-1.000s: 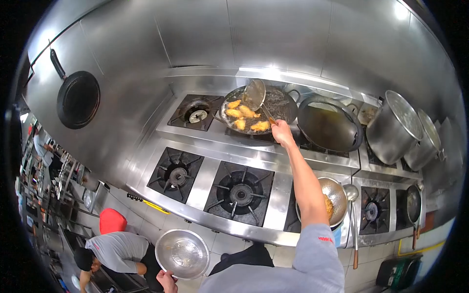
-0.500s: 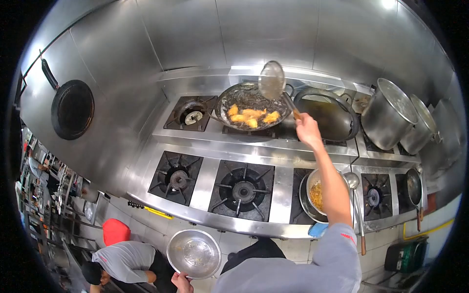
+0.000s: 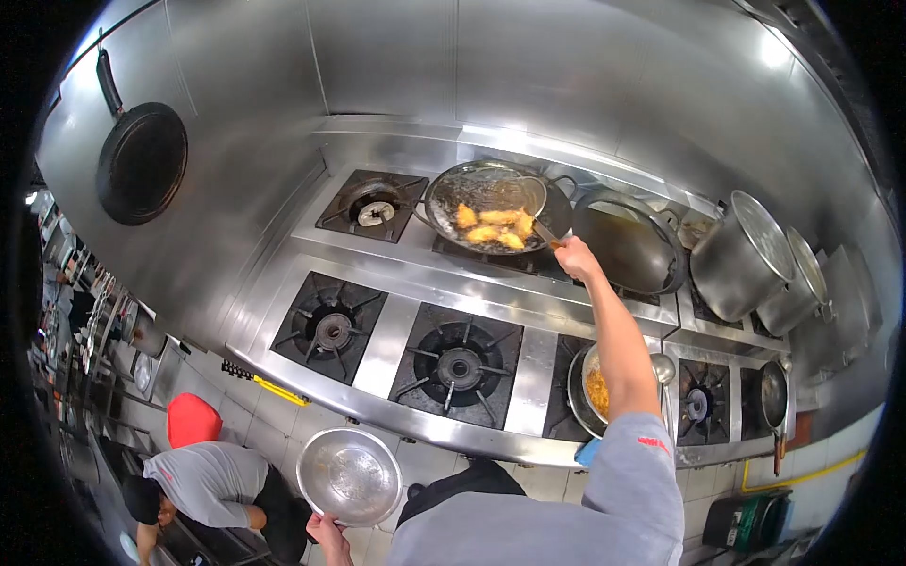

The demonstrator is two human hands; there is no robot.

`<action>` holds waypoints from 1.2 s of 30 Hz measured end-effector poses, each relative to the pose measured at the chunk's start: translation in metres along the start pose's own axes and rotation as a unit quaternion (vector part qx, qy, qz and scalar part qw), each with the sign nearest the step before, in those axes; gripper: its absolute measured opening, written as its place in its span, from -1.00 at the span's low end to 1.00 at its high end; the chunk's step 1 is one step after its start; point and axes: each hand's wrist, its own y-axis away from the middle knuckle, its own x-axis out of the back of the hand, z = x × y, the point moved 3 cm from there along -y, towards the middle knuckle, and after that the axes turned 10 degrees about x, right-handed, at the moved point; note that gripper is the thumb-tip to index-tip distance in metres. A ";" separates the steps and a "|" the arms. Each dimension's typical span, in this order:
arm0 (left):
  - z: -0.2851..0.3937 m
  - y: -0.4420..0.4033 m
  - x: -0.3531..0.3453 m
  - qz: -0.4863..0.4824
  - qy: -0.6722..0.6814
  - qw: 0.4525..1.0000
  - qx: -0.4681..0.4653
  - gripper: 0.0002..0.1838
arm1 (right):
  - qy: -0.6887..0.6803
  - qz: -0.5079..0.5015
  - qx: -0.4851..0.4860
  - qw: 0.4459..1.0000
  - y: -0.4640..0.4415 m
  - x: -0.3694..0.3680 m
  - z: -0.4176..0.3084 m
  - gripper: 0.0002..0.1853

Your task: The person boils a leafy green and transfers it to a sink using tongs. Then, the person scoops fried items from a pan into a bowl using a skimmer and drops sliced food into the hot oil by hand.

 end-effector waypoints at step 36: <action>0.035 0.004 -0.036 -0.029 0.015 0.999 0.017 -0.92 | -0.331 0.158 0.106 0.924 0.064 0.063 -0.113 -0.78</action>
